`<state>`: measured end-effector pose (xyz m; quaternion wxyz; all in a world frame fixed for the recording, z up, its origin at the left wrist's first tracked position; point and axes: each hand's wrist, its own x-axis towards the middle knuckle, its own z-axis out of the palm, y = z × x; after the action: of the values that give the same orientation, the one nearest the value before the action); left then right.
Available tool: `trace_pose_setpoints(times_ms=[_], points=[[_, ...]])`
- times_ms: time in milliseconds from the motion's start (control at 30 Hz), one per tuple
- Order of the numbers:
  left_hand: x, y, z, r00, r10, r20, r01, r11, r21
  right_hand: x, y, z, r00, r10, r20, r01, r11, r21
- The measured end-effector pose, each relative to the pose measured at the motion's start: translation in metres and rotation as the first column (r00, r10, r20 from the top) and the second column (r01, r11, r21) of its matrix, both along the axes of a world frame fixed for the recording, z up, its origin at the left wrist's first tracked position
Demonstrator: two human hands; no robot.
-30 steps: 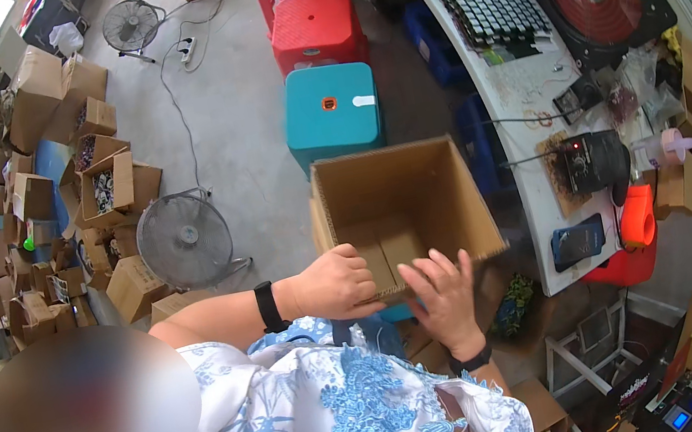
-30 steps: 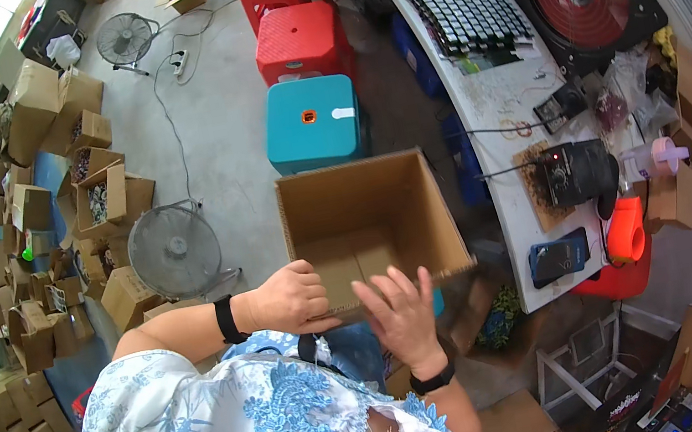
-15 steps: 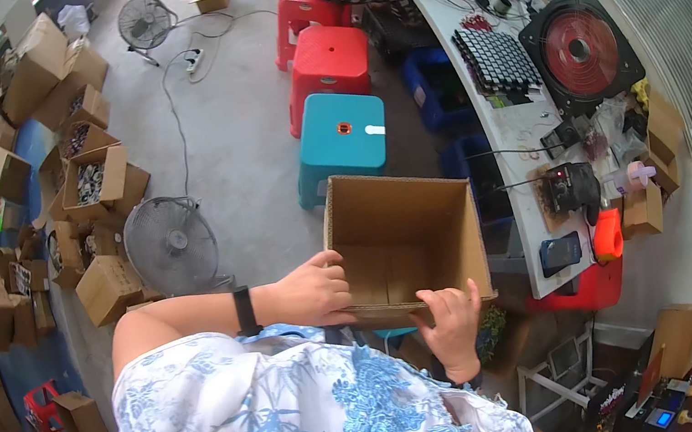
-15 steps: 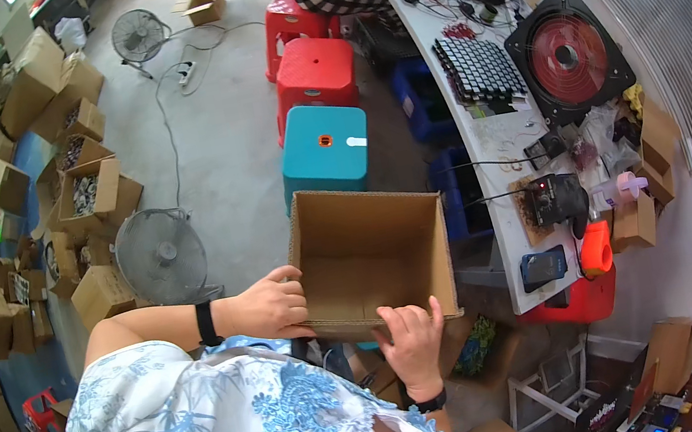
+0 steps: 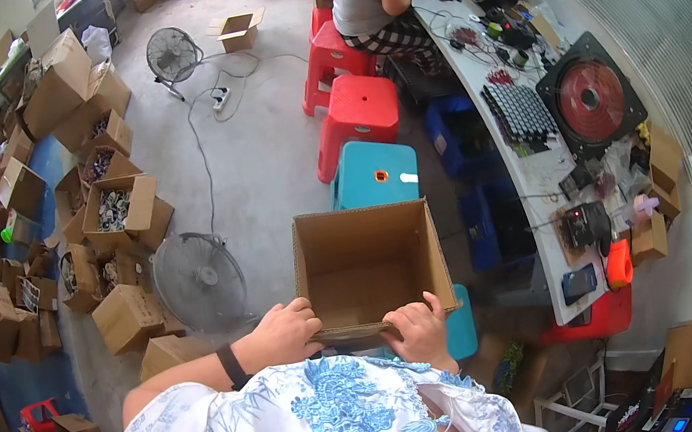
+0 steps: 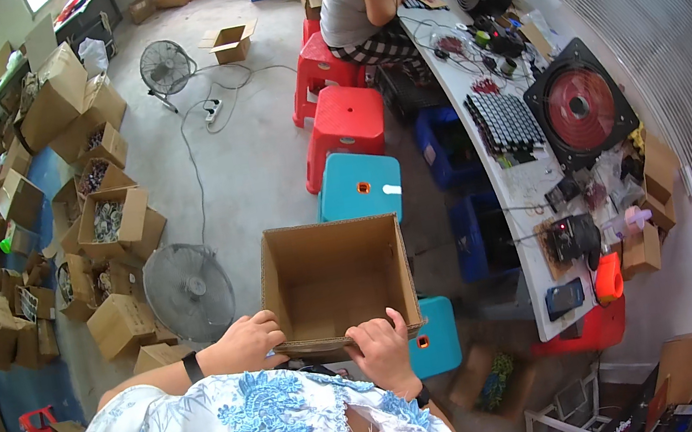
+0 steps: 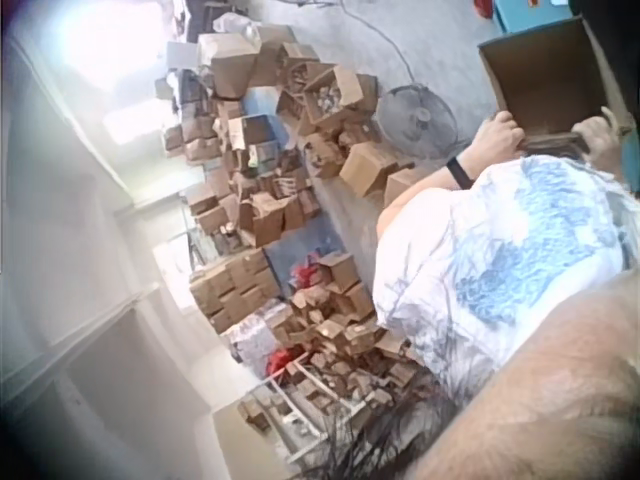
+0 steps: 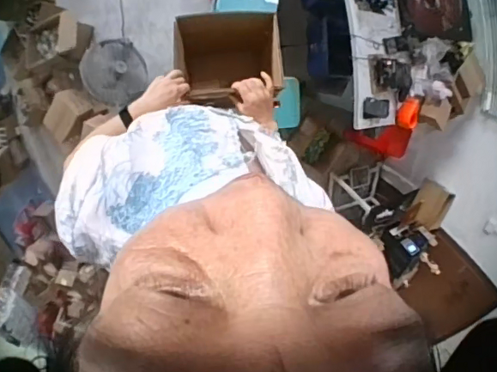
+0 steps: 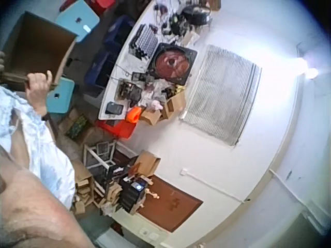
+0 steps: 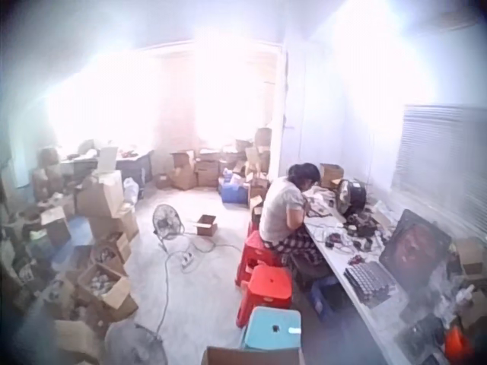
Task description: The person tapes a cardboard box, walks to a workbench, and solders wires onto an electronic component grid.
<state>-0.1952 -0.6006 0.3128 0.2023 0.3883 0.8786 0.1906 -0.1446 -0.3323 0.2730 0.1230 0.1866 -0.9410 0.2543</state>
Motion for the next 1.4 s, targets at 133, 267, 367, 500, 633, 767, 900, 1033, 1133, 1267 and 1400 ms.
trace_pose_setpoints(times_ms=[133,267,367,500,633,767,900,1033,1133,1267,1400], points=[[-0.051,-0.050,-0.021,0.996,0.063,-0.070,-0.063,0.998,0.003,-0.074,-0.047,0.001,0.994,0.105,-0.013,-0.104,0.994,0.025],[-0.100,-0.102,-0.010,0.988,0.122,-0.092,-0.122,0.993,0.008,-0.151,-0.098,0.018,0.970,0.237,-0.048,-0.234,0.971,0.052],[-0.130,-0.136,-0.010,0.982,0.186,-0.028,-0.185,0.981,0.051,-0.199,-0.129,0.018,0.951,0.310,-0.021,-0.307,0.948,0.087],[-0.167,-0.159,-0.017,0.983,0.173,-0.067,-0.165,0.980,0.112,-0.254,-0.153,0.012,0.928,0.371,0.009,-0.371,0.925,0.087],[-0.215,-0.171,-0.036,0.981,0.157,-0.110,-0.135,0.973,0.187,-0.302,-0.161,0.002,0.929,0.366,0.057,-0.369,0.929,0.036],[-0.289,-0.166,-0.035,0.974,0.174,-0.145,-0.150,0.975,0.166,-0.355,-0.158,0.001,0.972,0.233,-0.001,-0.229,0.955,-0.190],[-0.385,-0.150,-0.043,0.971,0.160,-0.176,-0.133,0.979,0.156,-0.403,-0.129,-0.006,0.998,0.026,-0.059,-0.041,0.963,-0.268],[-0.496,-0.115,-0.067,0.959,0.089,-0.268,-0.052,0.988,0.142,-0.440,-0.104,-0.015,0.993,-0.116,0.022,0.118,0.972,-0.205],[-0.564,-0.075,-0.086,0.952,0.019,-0.306,0.019,0.993,0.120,-0.449,-0.088,-0.014,0.983,-0.147,0.112,0.161,0.979,-0.123],[-0.641,-0.021,-0.100,0.933,0.029,-0.358,0.035,0.985,0.170,-0.435,-0.085,-0.020,0.921,-0.333,0.204,0.350,0.936,-0.050],[-0.704,0.014,-0.140,0.931,-0.033,-0.362,0.111,0.974,0.197,-0.419,-0.098,-0.022,0.779,-0.556,0.291,0.575,0.818,0.025]])
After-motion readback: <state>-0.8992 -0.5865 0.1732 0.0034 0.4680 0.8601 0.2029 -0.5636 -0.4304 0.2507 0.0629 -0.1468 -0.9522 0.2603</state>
